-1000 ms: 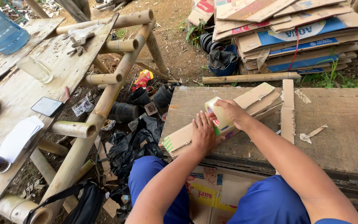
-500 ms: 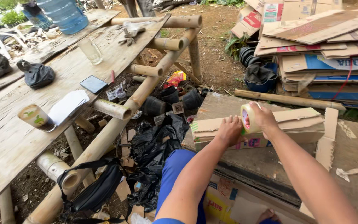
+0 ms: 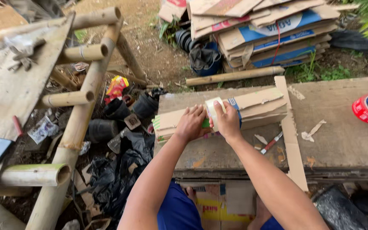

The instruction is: The person uses a utility knife to cut a strip from a cardboard box and then secures the box with clear adhesive tape. The person works on a wooden table outdoors.

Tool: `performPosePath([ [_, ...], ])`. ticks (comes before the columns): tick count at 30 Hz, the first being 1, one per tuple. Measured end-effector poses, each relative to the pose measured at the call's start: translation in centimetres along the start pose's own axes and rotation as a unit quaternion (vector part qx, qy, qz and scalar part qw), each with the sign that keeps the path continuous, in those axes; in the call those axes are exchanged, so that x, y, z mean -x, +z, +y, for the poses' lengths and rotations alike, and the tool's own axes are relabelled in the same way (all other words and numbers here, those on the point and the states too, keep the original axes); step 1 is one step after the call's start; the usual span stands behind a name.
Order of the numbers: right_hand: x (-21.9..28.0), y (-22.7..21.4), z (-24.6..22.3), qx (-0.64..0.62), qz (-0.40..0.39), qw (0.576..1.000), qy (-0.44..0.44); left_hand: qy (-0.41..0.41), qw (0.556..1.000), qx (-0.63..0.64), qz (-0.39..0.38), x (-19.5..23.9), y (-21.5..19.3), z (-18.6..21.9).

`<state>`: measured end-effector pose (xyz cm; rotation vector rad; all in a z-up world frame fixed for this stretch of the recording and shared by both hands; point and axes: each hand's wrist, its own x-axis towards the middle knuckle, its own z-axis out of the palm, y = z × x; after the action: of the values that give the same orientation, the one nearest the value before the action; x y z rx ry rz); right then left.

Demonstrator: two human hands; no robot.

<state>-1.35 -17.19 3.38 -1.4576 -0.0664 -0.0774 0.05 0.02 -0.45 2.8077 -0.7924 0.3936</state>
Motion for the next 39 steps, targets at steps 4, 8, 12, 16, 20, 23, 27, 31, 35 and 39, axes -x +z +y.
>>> performPosePath([
  [4,3.5,0.6,-0.2,0.021,0.016,1.0,-0.013,-0.022,0.999,-0.026,-0.031,0.1,0.9,-0.3],
  [8,7.0,-0.1,0.6,0.057,0.027,0.998,0.016,-0.034,0.997,-0.039,-0.051,-0.4,0.2,0.7],
  [12,9.5,-1.2,2.8,0.064,0.026,0.997,0.031,-0.038,0.996,-0.056,-0.053,-0.2,-1.2,1.8],
  [16,14.1,-2.1,4.8,0.074,-0.033,0.997,0.004,-0.122,0.983,-0.001,-0.135,-2.0,-2.7,2.3],
  [20,23.0,-3.6,7.9,0.028,-0.073,0.995,0.061,-0.176,0.979,0.006,-0.107,-3.7,-2.6,1.7],
  [23,22.6,-6.4,8.1,-0.014,0.014,0.998,0.066,-0.152,0.987,0.001,-0.051,-3.0,-1.6,1.5],
  [27,13.4,-8.7,4.9,0.282,0.015,0.939,-0.196,-0.066,0.998,-0.004,0.018,-4.1,-1.3,-0.2],
  [31,12.1,-7.5,3.0,0.541,-0.082,0.836,-0.046,-0.056,0.998,0.008,-0.002,-1.8,1.4,-1.0],
  [35,8.5,-6.0,0.5,0.546,-0.099,0.831,-0.039,-0.057,0.998,0.02,0.014,-2.9,2.0,-2.2],
  [39,0.2,-3.8,-0.7,0.502,-0.022,0.865,0.009,-0.063,0.998,0.021,0.018,-2.1,2.8,-1.7],
])
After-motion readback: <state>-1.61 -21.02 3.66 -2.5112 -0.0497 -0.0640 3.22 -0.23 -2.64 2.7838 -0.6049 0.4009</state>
